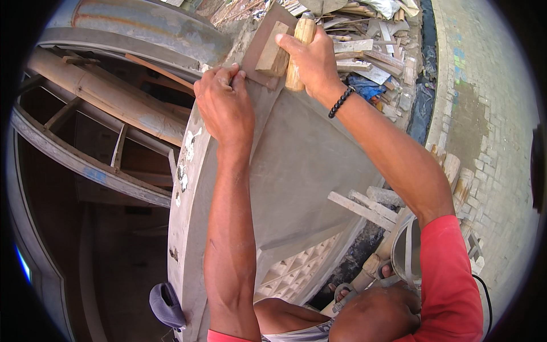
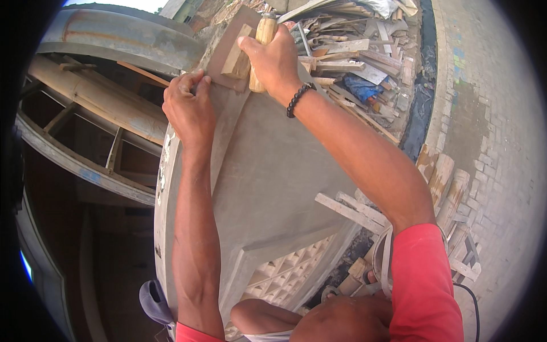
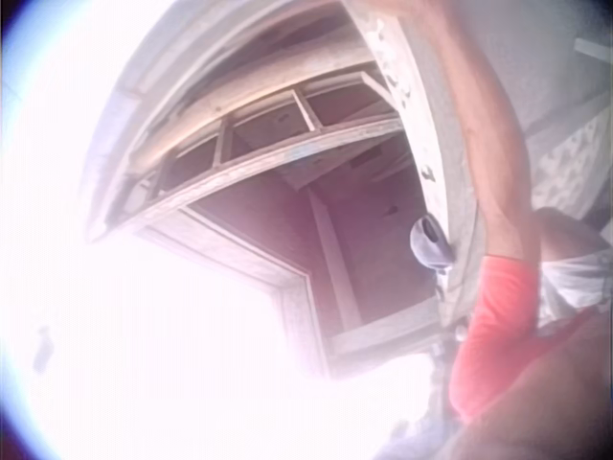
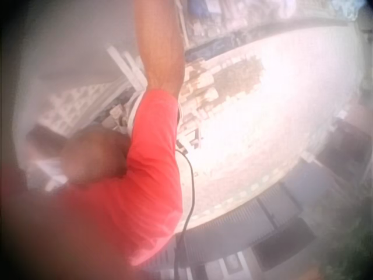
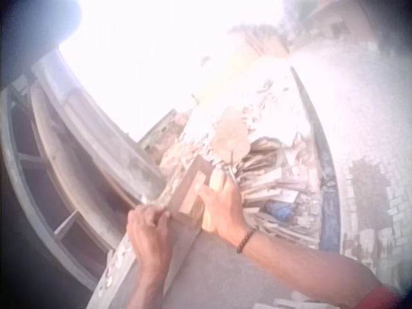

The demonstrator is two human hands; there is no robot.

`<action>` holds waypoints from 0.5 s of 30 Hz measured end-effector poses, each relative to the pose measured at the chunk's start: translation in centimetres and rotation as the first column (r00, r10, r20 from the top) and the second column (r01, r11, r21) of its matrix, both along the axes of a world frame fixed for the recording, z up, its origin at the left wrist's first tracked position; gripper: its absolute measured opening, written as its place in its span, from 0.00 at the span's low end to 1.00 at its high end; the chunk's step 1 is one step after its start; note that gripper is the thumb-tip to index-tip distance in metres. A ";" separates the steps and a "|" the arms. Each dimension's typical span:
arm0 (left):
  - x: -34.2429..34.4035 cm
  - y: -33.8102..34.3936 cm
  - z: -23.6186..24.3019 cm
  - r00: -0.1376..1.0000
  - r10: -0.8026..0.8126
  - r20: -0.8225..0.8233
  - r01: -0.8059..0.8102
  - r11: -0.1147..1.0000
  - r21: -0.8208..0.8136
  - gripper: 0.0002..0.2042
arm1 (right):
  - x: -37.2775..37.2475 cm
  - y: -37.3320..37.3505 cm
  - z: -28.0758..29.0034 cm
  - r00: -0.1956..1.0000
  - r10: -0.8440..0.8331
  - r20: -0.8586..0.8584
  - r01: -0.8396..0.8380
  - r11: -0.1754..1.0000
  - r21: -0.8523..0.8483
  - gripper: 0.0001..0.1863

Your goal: The person applies a grey paste to a concrete ledge using a trowel and a wooden float. They repeatedly scoop the material from a bucket and smooth the surface along the edge of the structure.

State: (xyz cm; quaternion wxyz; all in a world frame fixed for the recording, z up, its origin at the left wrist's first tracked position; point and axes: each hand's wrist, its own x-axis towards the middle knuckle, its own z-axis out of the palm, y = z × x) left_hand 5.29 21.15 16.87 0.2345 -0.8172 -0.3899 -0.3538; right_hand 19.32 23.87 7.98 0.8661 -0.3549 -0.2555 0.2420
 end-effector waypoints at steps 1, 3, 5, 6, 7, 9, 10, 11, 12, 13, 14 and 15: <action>0.0 0.0 0.0 1.000 0.001 -0.001 -0.001 1.000 0.001 0.10 | 0.0 0.0 0.0 1.000 -0.003 0.001 0.003 1.000 -0.006 0.23; -0.1 0.0 0.0 1.000 0.004 -0.001 -0.004 1.000 -0.006 0.10 | -0.1 0.0 0.0 1.000 -0.009 0.002 0.009 1.000 -0.017 0.23; -0.2 0.1 -0.1 1.000 0.006 0.000 -0.006 1.000 -0.011 0.10 | -0.2 -0.2 0.1 1.000 0.003 -0.011 -0.003 1.000 -0.016 0.23; -0.1 0.1 0.0 1.000 0.006 0.002 -0.006 1.000 -0.012 0.10 | -0.2 -0.2 0.1 1.000 0.008 -0.017 -0.008 1.000 -0.015 0.23; 0.0 0.0 0.0 1.000 0.006 0.003 -0.006 1.000 -0.014 0.10 | -0.3 -0.3 0.1 1.000 0.004 -0.022 -0.004 1.000 -0.009 0.21; 0.1 -0.1 0.0 1.000 0.012 0.004 -0.011 1.000 -0.018 0.10 | -0.4 -0.3 0.2 1.000 -0.005 -0.031 0.005 1.000 0.004 0.18; 0.1 -0.1 0.0 1.000 0.014 0.005 -0.014 1.000 -0.020 0.10 | -0.4 -0.3 0.2 0.999 -0.008 -0.038 0.008 1.000 0.007 0.18; 0.1 -0.1 -0.1 1.000 0.001 0.008 -0.001 1.000 -0.007 0.09 | -0.4 -0.3 0.2 0.999 -0.010 -0.046 0.011 1.000 0.010 0.18; 0.1 0.0 -0.2 1.000 -0.010 0.011 0.010 1.000 0.007 0.08 | -0.5 -0.3 0.3 0.999 -0.010 -0.053 0.011 1.000 0.013 0.18; 0.0 0.0 -0.2 1.000 -0.021 0.013 0.021 1.000 0.020 0.07 | -0.6 -0.4 0.3 0.999 0.002 -0.049 -0.002 1.000 0.000 0.19; -0.1 0.0 -0.3 1.000 -0.010 0.017 0.010 1.000 0.010 0.07 | -0.6 -0.6 0.3 0.999 0.014 -0.045 -0.015 1.000 -0.013 0.20; 0.0 -0.1 -0.2 1.000 -0.004 0.022 0.004 1.000 0.002 0.07 | -0.5 -0.7 0.3 0.999 0.022 -0.041 -0.023 0.999 -0.025 0.21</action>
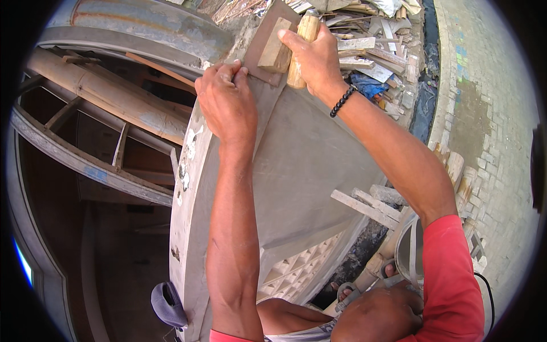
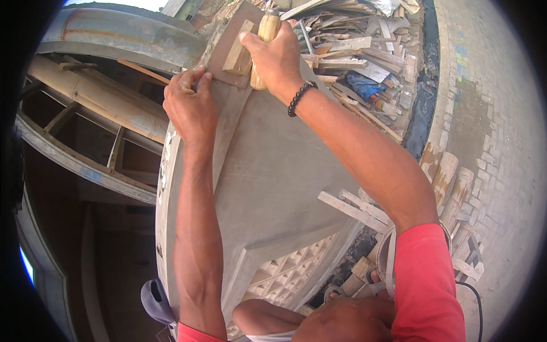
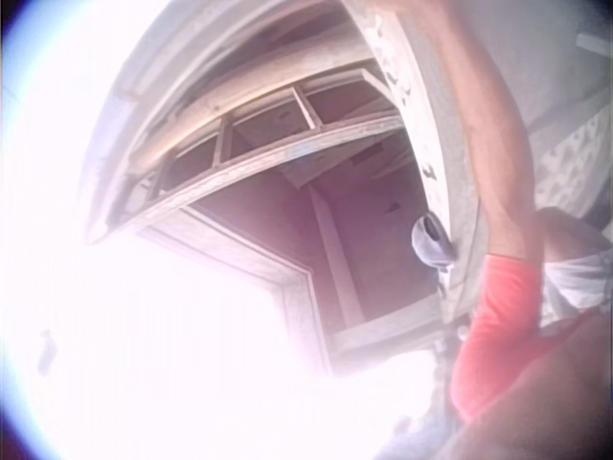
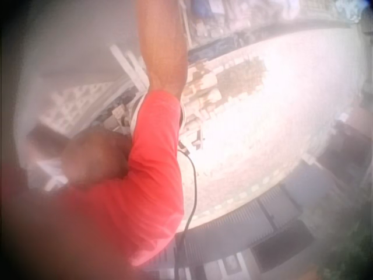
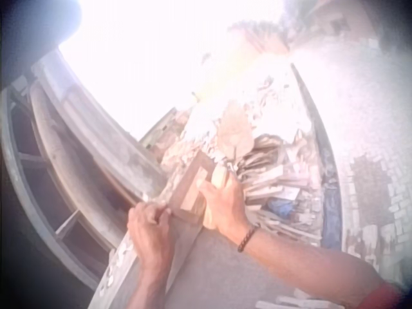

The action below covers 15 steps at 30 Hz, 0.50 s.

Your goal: The person applies a grey paste to a concrete ledge using a trowel and a wooden float. They repeatedly scoop the material from a bucket and smooth the surface along the edge of the structure.

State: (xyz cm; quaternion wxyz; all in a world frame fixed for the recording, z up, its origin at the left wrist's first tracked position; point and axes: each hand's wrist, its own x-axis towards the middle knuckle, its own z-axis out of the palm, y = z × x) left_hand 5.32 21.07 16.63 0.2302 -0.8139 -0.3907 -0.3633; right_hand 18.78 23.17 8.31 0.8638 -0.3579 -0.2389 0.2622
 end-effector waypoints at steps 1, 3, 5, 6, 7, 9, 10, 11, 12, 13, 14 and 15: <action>0.1 -0.1 0.0 1.000 0.007 0.004 -0.007 1.000 -0.009 0.07 | 0.1 0.1 0.0 1.000 -0.013 0.001 0.013 1.000 0.012 0.21; 0.2 0.0 0.0 1.000 -0.001 0.007 0.001 1.000 0.001 0.07 | 0.1 0.5 -0.1 0.999 -0.037 0.003 0.037 0.999 0.036 0.21; 0.3 0.0 0.1 1.000 0.007 0.005 -0.007 1.000 -0.001 0.08 | 0.2 0.8 -0.3 0.999 -0.053 0.006 0.052 0.997 0.054 0.22; 0.2 -0.1 0.2 1.000 0.022 0.000 -0.022 1.000 -0.009 0.09 | 0.2 0.8 -0.2 0.998 -0.056 0.006 0.056 0.997 0.062 0.22; 0.2 -0.1 0.2 0.999 0.038 -0.006 -0.038 0.999 -0.017 0.10 | 0.1 0.8 -0.2 0.999 -0.037 -0.006 0.038 0.997 0.062 0.22; 0.1 0.0 0.0 1.000 0.019 0.003 -0.019 1.000 0.003 0.08 | 0.0 0.6 -0.3 1.000 0.000 -0.030 0.002 0.998 0.063 0.22; 0.1 0.0 0.0 1.000 0.009 0.007 -0.009 1.000 0.013 0.07 | -0.1 0.6 -0.3 1.000 -0.008 -0.023 0.009 0.998 0.060 0.22; 0.0 0.1 -0.1 1.000 0.006 0.007 -0.006 1.000 0.011 0.07 | -0.1 0.6 -0.2 1.000 -0.014 -0.017 0.015 0.998 0.057 0.22; 0.1 0.1 0.0 1.000 0.001 0.006 -0.001 1.000 0.009 0.07 | 0.0 0.6 -0.2 1.000 -0.024 -0.010 0.024 0.998 0.054 0.22; 0.1 0.1 0.0 1.000 -0.004 0.005 0.004 1.000 0.007 0.07 | 0.1 0.6 -0.2 1.000 -0.027 -0.003 0.027 0.998 0.049 0.22; 0.1 0.1 0.0 1.000 -0.003 0.007 0.003 1.000 0.005 0.07 | 0.2 0.6 -0.3 1.000 -0.030 0.005 0.029 0.999 0.044 0.22; 0.2 0.0 0.0 1.000 0.000 0.008 0.000 1.000 0.002 0.07 | 0.2 0.6 -0.3 0.999 -0.031 0.012 0.031 0.999 0.039 0.22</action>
